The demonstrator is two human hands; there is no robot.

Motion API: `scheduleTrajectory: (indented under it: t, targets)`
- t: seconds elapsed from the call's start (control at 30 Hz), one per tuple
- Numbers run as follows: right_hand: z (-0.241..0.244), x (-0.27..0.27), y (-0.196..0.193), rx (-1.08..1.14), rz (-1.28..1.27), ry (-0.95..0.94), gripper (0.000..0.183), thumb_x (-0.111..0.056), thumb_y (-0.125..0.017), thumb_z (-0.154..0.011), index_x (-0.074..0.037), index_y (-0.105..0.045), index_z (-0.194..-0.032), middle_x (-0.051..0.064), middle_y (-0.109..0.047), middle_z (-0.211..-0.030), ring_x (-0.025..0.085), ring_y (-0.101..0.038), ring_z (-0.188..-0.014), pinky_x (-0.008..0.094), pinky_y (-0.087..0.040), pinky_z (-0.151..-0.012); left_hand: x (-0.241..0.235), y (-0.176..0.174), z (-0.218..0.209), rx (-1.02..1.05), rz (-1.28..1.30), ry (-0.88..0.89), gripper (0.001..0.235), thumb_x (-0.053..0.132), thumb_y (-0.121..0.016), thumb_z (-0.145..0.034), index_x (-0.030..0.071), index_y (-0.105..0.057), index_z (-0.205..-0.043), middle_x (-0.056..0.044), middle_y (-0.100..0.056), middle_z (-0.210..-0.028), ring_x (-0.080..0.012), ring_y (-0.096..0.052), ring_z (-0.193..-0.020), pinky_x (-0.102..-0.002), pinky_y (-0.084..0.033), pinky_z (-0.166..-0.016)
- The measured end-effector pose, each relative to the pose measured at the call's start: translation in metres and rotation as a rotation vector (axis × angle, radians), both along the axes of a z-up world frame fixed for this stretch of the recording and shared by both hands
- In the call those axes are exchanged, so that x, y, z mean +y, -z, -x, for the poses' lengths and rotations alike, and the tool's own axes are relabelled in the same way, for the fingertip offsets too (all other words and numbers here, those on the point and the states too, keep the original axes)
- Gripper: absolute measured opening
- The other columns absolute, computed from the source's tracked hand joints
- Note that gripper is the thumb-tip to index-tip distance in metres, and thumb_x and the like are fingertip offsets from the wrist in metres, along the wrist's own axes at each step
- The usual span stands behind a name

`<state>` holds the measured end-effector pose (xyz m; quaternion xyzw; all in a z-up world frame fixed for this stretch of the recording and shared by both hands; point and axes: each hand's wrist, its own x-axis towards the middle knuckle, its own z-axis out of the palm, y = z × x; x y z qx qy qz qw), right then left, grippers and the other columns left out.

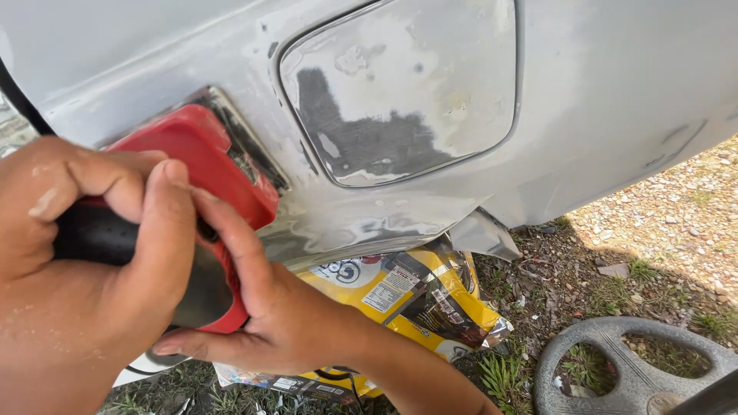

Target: The person uses a red electric sander to smooth the surface of a white car door. They move the tool across the panel near the door handle and window frame, with a yellow bag placed underneath to catch debris.

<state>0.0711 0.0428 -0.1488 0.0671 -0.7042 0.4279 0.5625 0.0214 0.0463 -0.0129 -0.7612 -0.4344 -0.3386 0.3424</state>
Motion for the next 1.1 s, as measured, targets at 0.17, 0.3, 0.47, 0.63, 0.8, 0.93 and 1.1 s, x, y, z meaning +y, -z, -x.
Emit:
scheduleTrajectory:
  t: [0.17,0.3,0.47,0.63,0.8,0.93,1.1]
  targets:
    - [-0.029,0.010,0.000,0.083,-0.018,0.089,0.103,-0.020,-0.069,-0.100,-0.007,0.012,-0.163,0.018,0.004,-0.176,0.026,-0.003,-0.168,0.047,-0.013,-0.147,-0.013,0.007,-0.001,-0.040,0.000,0.018,0.038,0.010,-0.082,-0.111,0.014,-0.054,-0.085,0.007,-0.058,-0.080,-0.0177,-0.051,-0.072,-0.035,-0.037,-0.068]
    - [-0.032,0.009,-0.008,0.194,-0.004,0.087,0.109,-0.017,-0.068,-0.100,-0.008,0.022,-0.161,0.016,0.017,-0.177,0.027,0.003,-0.170,0.048,-0.012,-0.147,-0.029,0.006,0.007,-0.021,-0.036,0.066,0.038,0.012,-0.082,-0.111,0.015,-0.053,-0.086,0.008,-0.056,-0.080,-0.0172,-0.050,-0.071,-0.034,-0.036,-0.067]
    - [-0.004,-0.003,-0.006,0.111,0.031,-0.031,0.101,-0.019,-0.065,-0.096,-0.005,0.011,-0.161,0.023,-0.018,-0.170,0.023,-0.025,-0.157,0.040,-0.024,-0.135,-0.051,0.012,0.037,-0.105,0.025,0.131,0.039,-0.007,-0.077,-0.110,0.003,-0.056,-0.079,-0.005,-0.061,-0.077,-0.0166,-0.052,-0.069,-0.032,-0.039,-0.068]
    - [-0.001,-0.007,-0.005,-0.040,0.080,-0.052,0.097,-0.036,-0.058,-0.092,-0.009,0.003,-0.163,0.021,-0.028,-0.170,0.025,-0.052,-0.136,0.034,-0.046,-0.110,-0.067,0.014,0.047,-0.274,0.271,0.028,0.033,-0.008,-0.066,-0.113,-0.001,-0.052,-0.084,-0.013,-0.070,-0.098,-0.0193,-0.068,-0.092,-0.031,-0.048,-0.083]
    - [-0.011,0.006,-0.003,0.090,0.004,-0.012,0.098,-0.027,-0.066,-0.096,-0.005,0.002,-0.164,0.016,-0.013,-0.176,0.021,-0.021,-0.164,0.039,-0.020,-0.142,-0.050,0.015,0.036,-0.137,0.100,0.157,0.040,-0.014,-0.072,-0.116,-0.005,-0.052,-0.083,-0.014,-0.066,-0.085,-0.0191,-0.052,-0.071,-0.033,-0.039,-0.070]
    - [-0.022,0.005,-0.006,0.114,0.026,-0.053,0.100,-0.015,-0.066,-0.099,-0.008,0.010,-0.163,0.019,-0.024,-0.171,0.022,-0.031,-0.159,0.039,-0.028,-0.137,-0.044,0.013,0.022,-0.097,0.029,0.146,0.037,-0.009,-0.076,-0.113,-0.001,-0.057,-0.082,-0.007,-0.060,-0.077,-0.0162,-0.055,-0.070,-0.030,-0.038,-0.066]
    - [-0.001,0.002,0.000,0.090,0.003,-0.003,0.100,-0.022,-0.068,-0.094,-0.003,0.002,-0.162,0.019,-0.032,-0.164,0.022,-0.035,-0.154,0.038,-0.028,-0.135,-0.050,0.020,0.043,-0.132,0.021,0.178,0.036,-0.012,-0.075,-0.110,-0.004,-0.057,-0.080,-0.012,-0.064,-0.077,-0.0237,-0.073,-0.085,-0.032,-0.046,-0.072]
